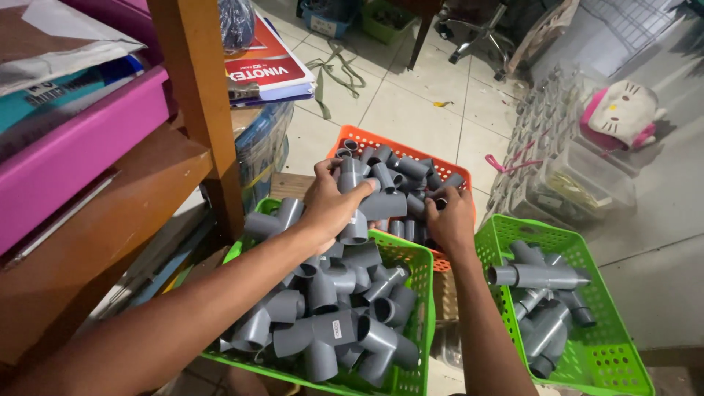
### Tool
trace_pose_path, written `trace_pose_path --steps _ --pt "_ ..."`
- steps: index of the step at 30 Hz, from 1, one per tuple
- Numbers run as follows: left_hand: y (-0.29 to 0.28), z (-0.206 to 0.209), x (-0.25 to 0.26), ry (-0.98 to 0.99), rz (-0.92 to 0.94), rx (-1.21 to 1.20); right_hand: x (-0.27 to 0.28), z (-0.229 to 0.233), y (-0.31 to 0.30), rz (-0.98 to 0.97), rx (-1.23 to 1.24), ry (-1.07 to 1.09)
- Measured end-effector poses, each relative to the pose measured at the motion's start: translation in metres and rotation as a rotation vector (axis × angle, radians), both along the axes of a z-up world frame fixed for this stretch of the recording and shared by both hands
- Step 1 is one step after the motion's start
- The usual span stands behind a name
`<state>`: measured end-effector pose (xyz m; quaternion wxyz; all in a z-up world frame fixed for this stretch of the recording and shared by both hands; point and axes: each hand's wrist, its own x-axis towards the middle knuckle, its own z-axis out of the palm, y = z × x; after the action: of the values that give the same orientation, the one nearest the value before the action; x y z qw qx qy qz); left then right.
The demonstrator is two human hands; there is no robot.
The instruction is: Sorting and organizing PVC T-junction pipe fittings into different baskets
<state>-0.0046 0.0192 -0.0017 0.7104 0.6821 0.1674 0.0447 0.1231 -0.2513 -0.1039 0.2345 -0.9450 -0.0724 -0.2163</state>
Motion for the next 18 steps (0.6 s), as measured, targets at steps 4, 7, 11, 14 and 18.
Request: trace_pose_path --steps 4,7,11,14,18 --pt "0.002 -0.009 0.009 -0.001 -0.007 0.01 -0.009 0.012 0.003 -0.026 0.007 0.044" --pt "-0.002 -0.017 0.016 -0.062 -0.034 -0.25 -0.018 0.022 0.01 -0.052 0.05 0.038" --pt "-0.01 0.014 -0.009 -0.073 -0.042 -0.269 -0.035 0.041 0.02 -0.047 0.134 -0.123" --pt "-0.007 0.015 -0.009 -0.081 -0.021 -0.311 -0.052 0.06 0.03 0.015 0.282 -0.178" --pt "-0.004 0.005 0.003 -0.068 0.047 -0.488 -0.087 0.067 0.044 0.178 0.693 -0.195"
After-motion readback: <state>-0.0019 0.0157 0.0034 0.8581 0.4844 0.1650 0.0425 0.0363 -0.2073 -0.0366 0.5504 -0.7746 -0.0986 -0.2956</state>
